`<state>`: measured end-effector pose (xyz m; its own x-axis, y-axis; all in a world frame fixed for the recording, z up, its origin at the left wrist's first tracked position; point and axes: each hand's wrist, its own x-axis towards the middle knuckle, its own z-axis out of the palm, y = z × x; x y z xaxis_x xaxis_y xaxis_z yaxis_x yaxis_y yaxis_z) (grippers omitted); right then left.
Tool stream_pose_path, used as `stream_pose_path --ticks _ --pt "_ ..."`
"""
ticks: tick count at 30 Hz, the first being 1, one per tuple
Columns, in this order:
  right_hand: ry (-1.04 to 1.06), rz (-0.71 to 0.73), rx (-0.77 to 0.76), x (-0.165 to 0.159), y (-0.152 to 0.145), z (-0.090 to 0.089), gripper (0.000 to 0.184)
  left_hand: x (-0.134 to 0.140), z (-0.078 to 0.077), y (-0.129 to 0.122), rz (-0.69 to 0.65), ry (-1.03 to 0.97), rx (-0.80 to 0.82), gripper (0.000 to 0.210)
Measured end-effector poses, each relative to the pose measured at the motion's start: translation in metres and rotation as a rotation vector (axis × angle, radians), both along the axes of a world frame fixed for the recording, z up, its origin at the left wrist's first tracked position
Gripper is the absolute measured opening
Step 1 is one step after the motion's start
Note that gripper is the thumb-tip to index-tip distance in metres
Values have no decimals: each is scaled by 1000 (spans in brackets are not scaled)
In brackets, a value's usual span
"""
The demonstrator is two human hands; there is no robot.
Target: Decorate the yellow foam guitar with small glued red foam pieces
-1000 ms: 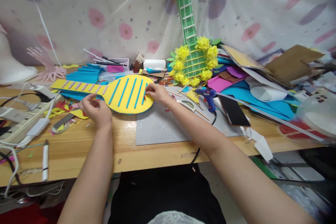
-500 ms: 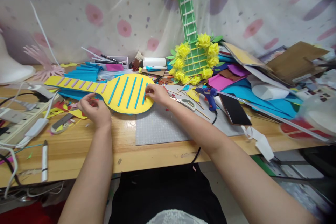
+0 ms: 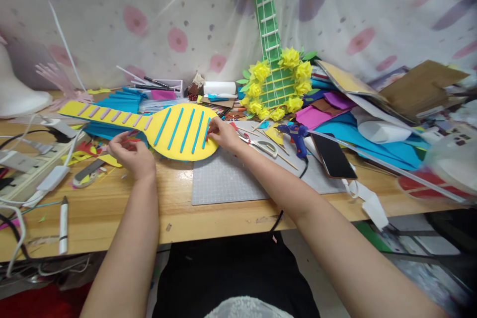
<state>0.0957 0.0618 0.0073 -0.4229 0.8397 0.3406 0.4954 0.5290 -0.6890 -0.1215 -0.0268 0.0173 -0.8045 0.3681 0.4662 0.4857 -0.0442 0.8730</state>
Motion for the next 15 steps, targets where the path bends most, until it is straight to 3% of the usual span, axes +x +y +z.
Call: stream_pose_path --ticks 5,9,12,15 --pt "15 -3 -23 0 0 0 26 0 -5 6 2 10 11 33" --pt "11 -1 -32 0 0 0 26 1 0 15 -39 24 53 32" --pt "37 3 -31 0 1 -2 28 10 12 29 -248 63 -17 27" --pt "53 4 -35 0 1 -3 29 28 24 45 -660 238 -304 12"
